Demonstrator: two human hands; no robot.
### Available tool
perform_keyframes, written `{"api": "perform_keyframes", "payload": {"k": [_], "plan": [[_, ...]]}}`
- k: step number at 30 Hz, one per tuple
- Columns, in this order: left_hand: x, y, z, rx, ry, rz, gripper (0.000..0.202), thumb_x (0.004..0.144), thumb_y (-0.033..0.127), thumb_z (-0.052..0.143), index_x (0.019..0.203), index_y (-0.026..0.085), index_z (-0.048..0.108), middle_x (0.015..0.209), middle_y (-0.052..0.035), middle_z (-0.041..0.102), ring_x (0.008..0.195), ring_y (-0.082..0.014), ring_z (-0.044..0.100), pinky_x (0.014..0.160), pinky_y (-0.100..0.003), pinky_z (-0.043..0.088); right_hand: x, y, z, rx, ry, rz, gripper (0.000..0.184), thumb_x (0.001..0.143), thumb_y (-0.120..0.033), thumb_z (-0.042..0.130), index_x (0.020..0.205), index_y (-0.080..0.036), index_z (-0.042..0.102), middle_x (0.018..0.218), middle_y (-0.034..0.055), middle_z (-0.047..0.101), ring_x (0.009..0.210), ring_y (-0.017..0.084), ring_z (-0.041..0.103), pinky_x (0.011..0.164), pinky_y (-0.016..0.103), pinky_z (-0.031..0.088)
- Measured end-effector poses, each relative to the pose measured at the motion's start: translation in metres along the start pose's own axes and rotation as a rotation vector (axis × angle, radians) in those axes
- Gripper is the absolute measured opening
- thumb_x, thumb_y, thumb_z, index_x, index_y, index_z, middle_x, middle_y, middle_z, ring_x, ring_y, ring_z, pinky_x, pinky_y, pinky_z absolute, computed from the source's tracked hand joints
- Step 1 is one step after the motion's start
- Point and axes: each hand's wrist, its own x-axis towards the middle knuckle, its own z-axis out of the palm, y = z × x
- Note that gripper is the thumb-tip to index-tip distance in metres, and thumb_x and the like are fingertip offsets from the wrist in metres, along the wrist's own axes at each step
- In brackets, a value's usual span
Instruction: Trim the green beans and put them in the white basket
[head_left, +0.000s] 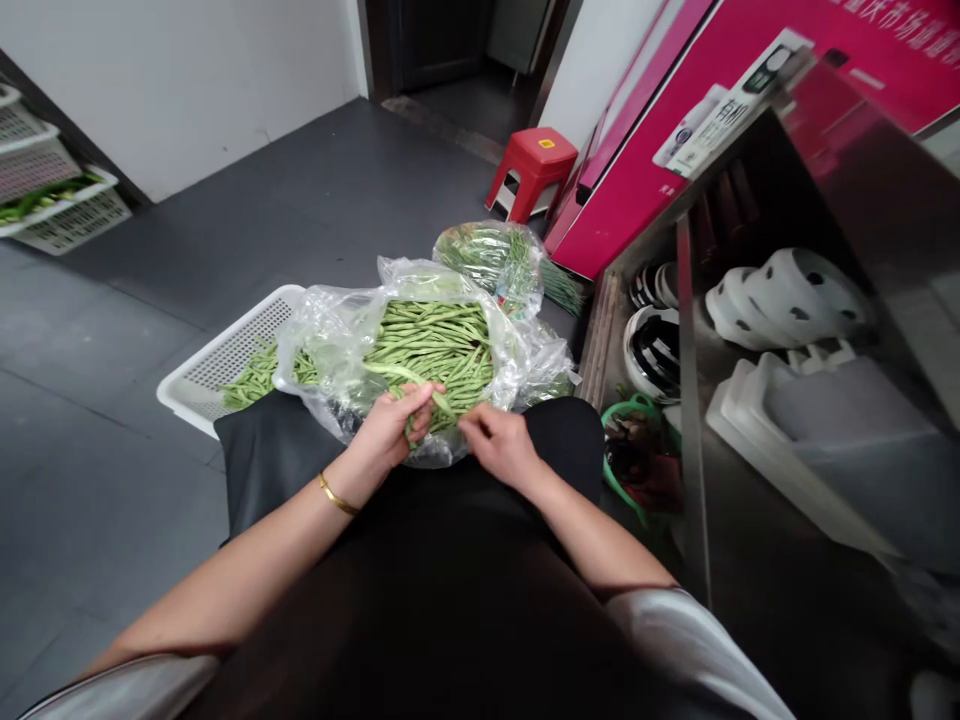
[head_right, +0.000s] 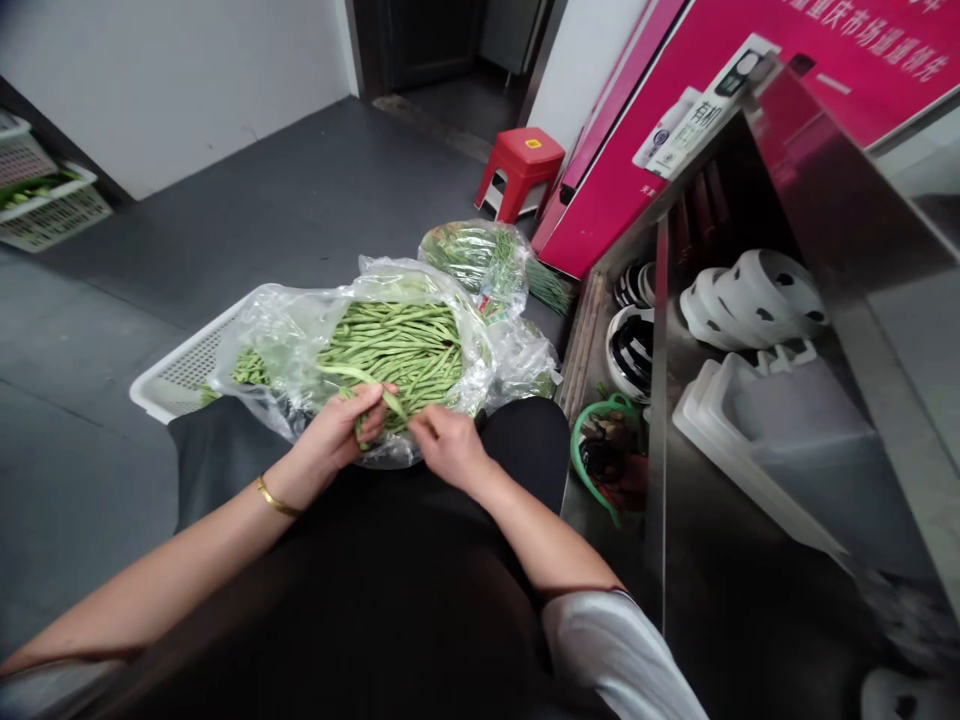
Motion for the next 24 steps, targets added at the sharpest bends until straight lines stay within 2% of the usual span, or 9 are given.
{"api": "perform_keyframes", "payload": {"k": [3, 5, 8, 10, 13, 15, 18, 22, 24], "plan": [[-0.007, -0.001, -0.003, 0.261, -0.082, -0.069, 0.026, 0.07, 0.036, 0.07, 0.074, 0.01, 0.067, 0.038, 0.0054, 0.037, 0.034, -0.0041, 0.027, 0.034, -0.017, 0.017, -0.009, 0.013, 0.004, -0.117, -0.472, -0.04, 0.011, 0.079, -0.02, 0.056, 0.071, -0.016, 0.062, 0.068, 0.0024, 0.063, 0.062, 0.012, 0.055, 0.06, 0.022, 0.04], [-0.013, 0.0, -0.003, 0.394, -0.184, -0.113, 0.025, 0.069, 0.035, 0.07, 0.077, 0.011, 0.068, 0.041, 0.0038, 0.043, 0.033, -0.0038, 0.028, 0.034, -0.018, 0.016, -0.005, 0.018, -0.005, -0.066, -0.603, 0.01, 0.009, 0.072, -0.022, 0.064, 0.079, -0.016, 0.065, 0.07, 0.0012, 0.064, 0.061, 0.011, 0.055, 0.057, 0.021, 0.04], [-0.02, 0.002, -0.001, 0.5, -0.327, -0.147, 0.026, 0.069, 0.033, 0.07, 0.086, 0.013, 0.069, 0.052, 0.0005, 0.054, 0.034, -0.004, 0.031, 0.034, -0.018, 0.018, 0.009, 0.016, -0.02, 0.288, -0.404, 0.208, 0.032, 0.077, -0.039, 0.059, 0.099, -0.015, 0.062, 0.065, -0.0016, 0.06, 0.049, 0.008, 0.05, 0.047, 0.019, 0.038], [-0.022, 0.006, -0.001, 0.537, -0.336, -0.103, 0.021, 0.071, 0.031, 0.069, 0.084, 0.015, 0.069, 0.052, 0.0008, 0.055, 0.035, -0.0043, 0.032, 0.034, -0.018, 0.019, 0.018, 0.013, -0.021, 0.504, -0.319, 0.279, 0.034, 0.078, -0.043, 0.056, 0.096, -0.014, 0.061, 0.056, -0.0049, 0.054, 0.04, 0.006, 0.043, 0.04, 0.018, 0.033], [-0.023, 0.01, -0.005, 0.606, -0.317, -0.048, 0.016, 0.072, 0.03, 0.068, 0.074, 0.015, 0.068, 0.047, 0.0011, 0.053, 0.035, -0.0055, 0.035, 0.033, -0.018, 0.021, 0.021, 0.009, -0.012, 0.584, -0.285, 0.242, 0.029, 0.072, -0.041, 0.064, 0.082, -0.014, 0.06, 0.052, -0.0069, 0.048, 0.039, 0.005, 0.04, 0.039, 0.017, 0.032], [-0.024, 0.011, -0.009, 0.648, -0.38, -0.102, 0.017, 0.072, 0.03, 0.067, 0.074, 0.014, 0.069, 0.048, -0.0005, 0.055, 0.036, -0.0071, 0.04, 0.033, -0.018, 0.024, 0.018, 0.008, -0.005, 0.58, -0.303, 0.204, 0.029, 0.074, -0.042, 0.062, 0.081, -0.015, 0.06, 0.053, -0.0062, 0.049, 0.042, 0.006, 0.043, 0.042, 0.018, 0.035], [-0.025, 0.003, -0.011, 0.537, -0.395, -0.206, 0.021, 0.071, 0.032, 0.067, 0.076, 0.012, 0.07, 0.046, -0.0019, 0.056, 0.033, -0.0076, 0.04, 0.032, -0.018, 0.022, 0.014, 0.009, 0.0, 0.346, -0.24, 0.101, 0.028, 0.081, -0.044, 0.054, 0.077, -0.016, 0.056, 0.057, -0.0038, 0.048, 0.049, 0.009, 0.047, 0.049, 0.021, 0.038], [-0.025, -0.007, -0.005, 0.181, -0.181, -0.308, 0.019, 0.068, 0.032, 0.066, 0.067, 0.013, 0.064, 0.044, -0.0002, 0.052, 0.031, -0.0072, 0.038, 0.031, -0.019, 0.024, 0.019, 0.015, 0.003, -0.288, 0.055, -0.042, 0.026, 0.088, -0.036, 0.046, 0.073, -0.016, 0.052, 0.074, 0.0057, 0.055, 0.072, 0.015, 0.053, 0.065, 0.025, 0.039], [-0.024, -0.006, -0.003, 0.081, -0.119, -0.293, 0.018, 0.067, 0.03, 0.065, 0.064, 0.013, 0.06, 0.05, -0.0018, 0.056, 0.038, -0.0098, 0.046, 0.036, -0.02, 0.033, 0.021, 0.018, 0.005, -0.425, 0.026, -0.001, 0.025, 0.09, -0.034, 0.045, 0.075, -0.016, 0.053, 0.077, 0.0067, 0.057, 0.073, 0.015, 0.054, 0.065, 0.024, 0.037]]}}
